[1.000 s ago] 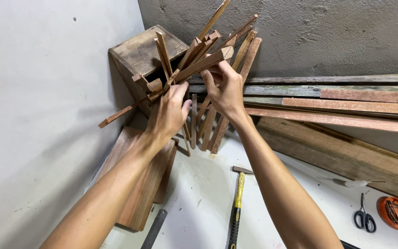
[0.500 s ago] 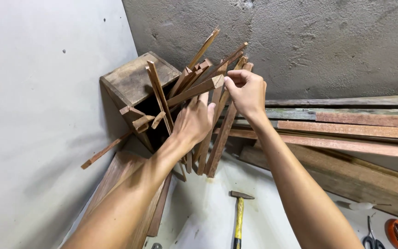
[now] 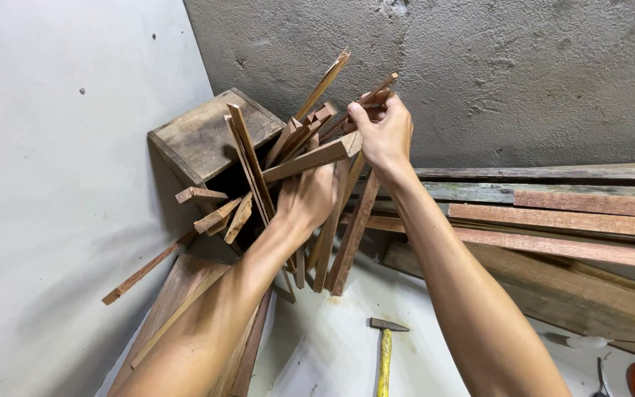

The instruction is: Measuring a thin wood strip with a tape measure and using a utility knife to shave and shape the end.

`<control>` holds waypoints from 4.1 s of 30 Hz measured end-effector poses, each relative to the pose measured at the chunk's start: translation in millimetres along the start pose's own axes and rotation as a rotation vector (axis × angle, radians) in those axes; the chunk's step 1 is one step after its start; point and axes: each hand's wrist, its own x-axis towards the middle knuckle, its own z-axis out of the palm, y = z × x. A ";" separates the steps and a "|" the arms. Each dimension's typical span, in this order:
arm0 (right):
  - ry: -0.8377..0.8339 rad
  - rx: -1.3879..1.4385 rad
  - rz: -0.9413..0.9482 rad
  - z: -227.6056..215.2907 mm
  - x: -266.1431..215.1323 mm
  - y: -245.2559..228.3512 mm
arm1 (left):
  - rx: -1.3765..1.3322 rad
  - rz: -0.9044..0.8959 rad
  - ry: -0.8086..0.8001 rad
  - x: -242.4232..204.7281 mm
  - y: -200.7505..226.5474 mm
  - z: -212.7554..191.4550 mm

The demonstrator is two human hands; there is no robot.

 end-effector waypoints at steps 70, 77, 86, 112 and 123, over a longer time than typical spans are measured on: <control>-0.546 -0.352 -0.308 109.3 -98.9 72.2 | 0.045 -0.478 -0.144 -99.6 -107.5 -15.7; -0.623 -0.386 -0.141 97.8 -99.9 56.6 | -0.030 -0.397 -0.018 -98.9 -107.6 -15.8; -0.555 -0.244 -0.281 77.0 -112.9 44.9 | -0.131 -0.482 -0.062 -111.4 -68.1 -50.8; -0.422 0.034 -0.005 -105.8 -262.2 -45.1 | -0.427 -0.298 -0.442 -204.8 126.5 -73.8; 0.027 -0.507 0.098 -270.3 -325.7 -44.4 | -0.343 -0.067 -0.530 -185.6 257.2 1.8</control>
